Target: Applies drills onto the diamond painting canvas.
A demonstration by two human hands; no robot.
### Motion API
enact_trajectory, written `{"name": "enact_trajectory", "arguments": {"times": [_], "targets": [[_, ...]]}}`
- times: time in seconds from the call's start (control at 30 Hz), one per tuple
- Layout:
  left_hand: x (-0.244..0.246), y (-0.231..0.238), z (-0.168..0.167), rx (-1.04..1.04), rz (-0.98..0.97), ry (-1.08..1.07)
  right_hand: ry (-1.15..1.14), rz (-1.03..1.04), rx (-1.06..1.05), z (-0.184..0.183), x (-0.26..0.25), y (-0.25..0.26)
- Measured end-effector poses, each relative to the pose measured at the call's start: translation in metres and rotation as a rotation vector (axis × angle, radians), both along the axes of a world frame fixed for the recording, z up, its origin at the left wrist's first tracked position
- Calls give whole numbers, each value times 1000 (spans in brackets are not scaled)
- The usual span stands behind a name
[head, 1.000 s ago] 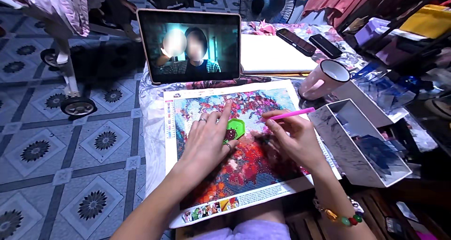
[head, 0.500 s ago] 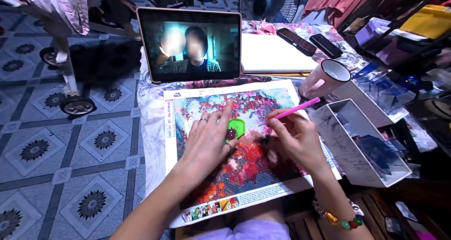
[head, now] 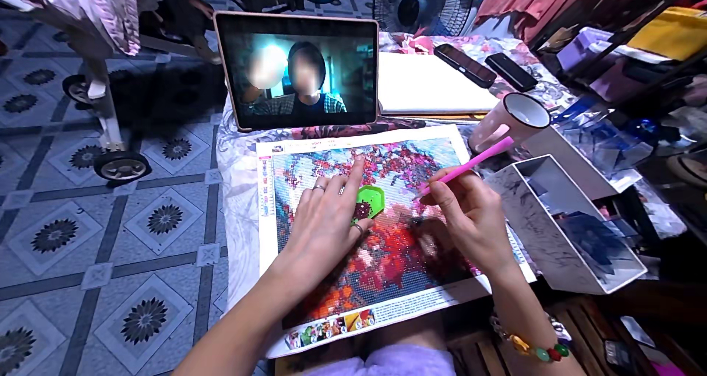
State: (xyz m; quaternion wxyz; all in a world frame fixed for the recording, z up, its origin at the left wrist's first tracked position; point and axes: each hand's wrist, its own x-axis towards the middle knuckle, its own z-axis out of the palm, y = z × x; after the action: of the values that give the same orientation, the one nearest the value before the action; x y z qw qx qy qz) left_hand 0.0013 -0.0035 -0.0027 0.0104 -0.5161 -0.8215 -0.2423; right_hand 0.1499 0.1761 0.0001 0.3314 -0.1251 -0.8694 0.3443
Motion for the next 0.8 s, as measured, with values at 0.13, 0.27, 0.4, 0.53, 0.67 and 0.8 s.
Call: {"name": "enact_trajectory", "arguments": {"times": [0.13, 0.27, 0.4, 0.53, 0.67, 0.8], "targets": [[0, 1, 0, -10, 6, -18, 7, -18, -10, -1, 1, 0], [0, 0, -1, -5, 6, 1, 23, -10, -11, -1, 1, 1], [-1, 1, 0, -9, 4, 2, 22, -4, -2, -1, 0, 0], [0, 0, -1, -8, 3, 6, 24, 6, -14, -1, 0, 0], [-1, 0, -1, -11, 10, 11, 19, 17, -38, 0, 0, -1], [0, 1, -1, -13, 11, 9, 18, 21, -59, 0, 0, -1]]}}
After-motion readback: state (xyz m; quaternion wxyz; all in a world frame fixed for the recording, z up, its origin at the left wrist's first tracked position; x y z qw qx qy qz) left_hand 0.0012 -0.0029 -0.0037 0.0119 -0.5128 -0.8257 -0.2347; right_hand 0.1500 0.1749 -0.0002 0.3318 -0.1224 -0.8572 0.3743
